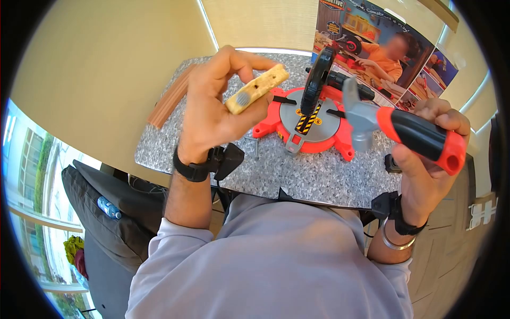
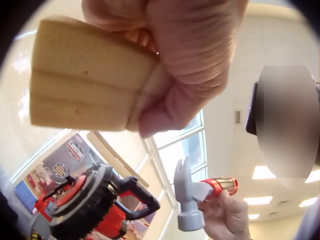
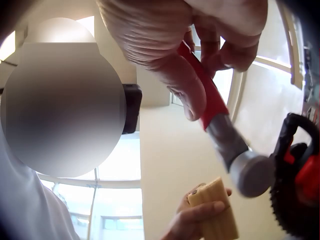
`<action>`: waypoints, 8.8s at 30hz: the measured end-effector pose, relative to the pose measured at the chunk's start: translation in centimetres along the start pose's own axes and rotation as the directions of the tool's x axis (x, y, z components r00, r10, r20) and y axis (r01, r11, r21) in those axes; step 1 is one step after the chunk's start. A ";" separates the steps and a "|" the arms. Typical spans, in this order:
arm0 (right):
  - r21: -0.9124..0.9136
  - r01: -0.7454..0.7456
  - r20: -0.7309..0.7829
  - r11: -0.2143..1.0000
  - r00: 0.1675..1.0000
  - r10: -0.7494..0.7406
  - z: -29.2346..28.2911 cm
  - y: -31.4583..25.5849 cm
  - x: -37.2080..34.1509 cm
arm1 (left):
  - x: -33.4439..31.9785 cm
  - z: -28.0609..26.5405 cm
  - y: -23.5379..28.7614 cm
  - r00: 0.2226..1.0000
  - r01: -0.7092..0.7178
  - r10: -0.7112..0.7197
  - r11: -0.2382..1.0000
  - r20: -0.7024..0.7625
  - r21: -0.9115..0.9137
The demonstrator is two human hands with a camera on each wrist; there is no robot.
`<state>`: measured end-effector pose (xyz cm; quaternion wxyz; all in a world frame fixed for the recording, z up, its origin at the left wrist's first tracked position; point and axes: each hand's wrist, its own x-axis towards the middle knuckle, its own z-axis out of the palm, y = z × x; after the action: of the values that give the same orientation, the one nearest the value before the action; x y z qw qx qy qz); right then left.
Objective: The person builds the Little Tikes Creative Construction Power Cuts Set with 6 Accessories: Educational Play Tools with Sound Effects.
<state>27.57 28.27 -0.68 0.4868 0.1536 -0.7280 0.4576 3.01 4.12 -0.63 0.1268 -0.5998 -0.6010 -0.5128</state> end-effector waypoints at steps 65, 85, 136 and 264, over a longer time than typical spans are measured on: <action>0.444 -0.004 0.231 0.896 0.967 -0.110 4.1 -3.1 -1.6 | -1.9 9.5 5.9 0.903 0.102 -0.189 0.967 0.386 0.235; 0.801 -0.284 0.153 0.527 0.948 0.278 2.6 -1.3 -0.1 | -2.1 9.7 5.8 0.890 0.088 -0.199 0.957 0.411 0.275; -0.916 -0.051 0.220 0.398 0.767 0.603 -2.8 13.4 -2.8 | -0.1 3.4 2.6 0.906 0.413 -0.418 0.907 -0.066 -0.085; -0.911 -0.153 0.051 0.382 0.879 0.475 8.5 10.7 -6.3 | -2.7 6.6 -8.4 0.812 0.249 -0.434 0.863 0.391 0.440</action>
<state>18.60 25.65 -12.47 0.2775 -0.1980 -0.9379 0.0639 -0.37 9.66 -9.49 -0.0107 -0.5522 -0.7979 -0.2415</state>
